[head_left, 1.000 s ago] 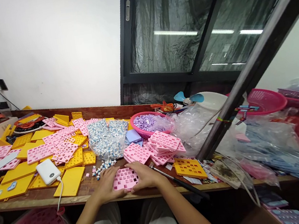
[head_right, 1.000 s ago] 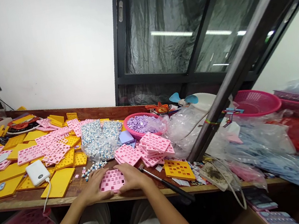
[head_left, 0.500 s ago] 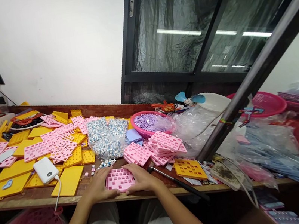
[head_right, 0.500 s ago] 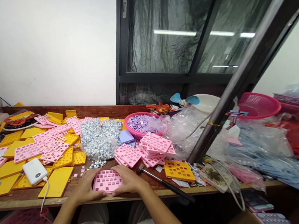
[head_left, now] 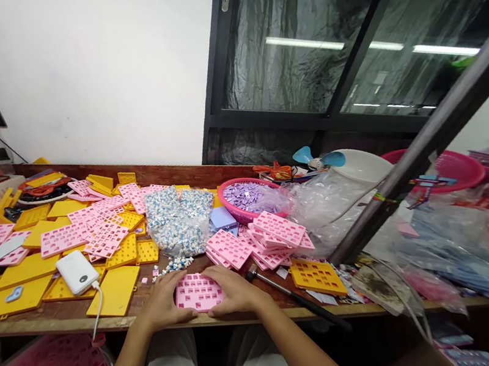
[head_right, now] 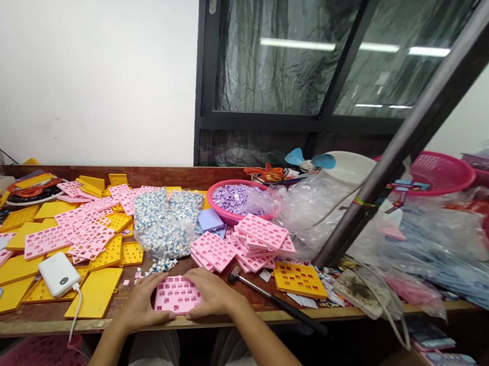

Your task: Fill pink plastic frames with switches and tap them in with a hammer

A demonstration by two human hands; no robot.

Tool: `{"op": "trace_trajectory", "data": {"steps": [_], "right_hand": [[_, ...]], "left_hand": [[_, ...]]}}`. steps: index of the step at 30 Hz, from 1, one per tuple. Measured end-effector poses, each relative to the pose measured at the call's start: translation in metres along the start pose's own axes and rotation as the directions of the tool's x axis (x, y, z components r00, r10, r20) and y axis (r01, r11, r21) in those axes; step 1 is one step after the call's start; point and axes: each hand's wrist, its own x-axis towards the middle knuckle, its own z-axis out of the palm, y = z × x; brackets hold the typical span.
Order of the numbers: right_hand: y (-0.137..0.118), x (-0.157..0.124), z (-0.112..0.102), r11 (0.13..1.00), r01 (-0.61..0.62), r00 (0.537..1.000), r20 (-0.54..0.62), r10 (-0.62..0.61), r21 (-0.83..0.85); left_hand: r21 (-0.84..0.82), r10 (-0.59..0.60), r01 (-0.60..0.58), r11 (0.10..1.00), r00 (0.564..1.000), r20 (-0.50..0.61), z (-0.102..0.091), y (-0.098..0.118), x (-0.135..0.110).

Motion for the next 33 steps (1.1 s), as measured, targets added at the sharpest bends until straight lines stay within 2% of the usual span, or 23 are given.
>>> {"op": "trace_trajectory", "data": {"steps": [4,8,18,23,33], "right_hand": [[0.008,0.001,0.004,1.0,-0.014,1.0,0.006,0.014,0.028],[0.005,0.001,0.004,1.0,-0.015,1.0,0.019,0.014,0.02],[-0.011,0.007,0.002,0.991,-0.001,0.998,0.065,0.009,-0.132],[-0.016,0.011,0.015,0.977,-0.017,1.0,0.009,0.019,-0.213],[-0.004,0.015,0.035,0.986,-0.045,0.998,-0.04,0.039,-0.16]], "left_hand": [[0.013,0.011,-0.011,1.0,1.0,0.0,0.001,0.0,-0.001],[0.016,0.022,-0.022,1.0,1.0,-0.003,0.001,-0.002,-0.002],[0.02,0.047,-0.047,0.999,0.999,0.019,-0.001,-0.003,-0.002],[0.041,0.065,-0.065,0.997,0.998,0.007,-0.003,0.001,-0.002],[0.115,0.115,-0.115,0.987,0.993,0.01,-0.008,0.016,-0.003]]}}
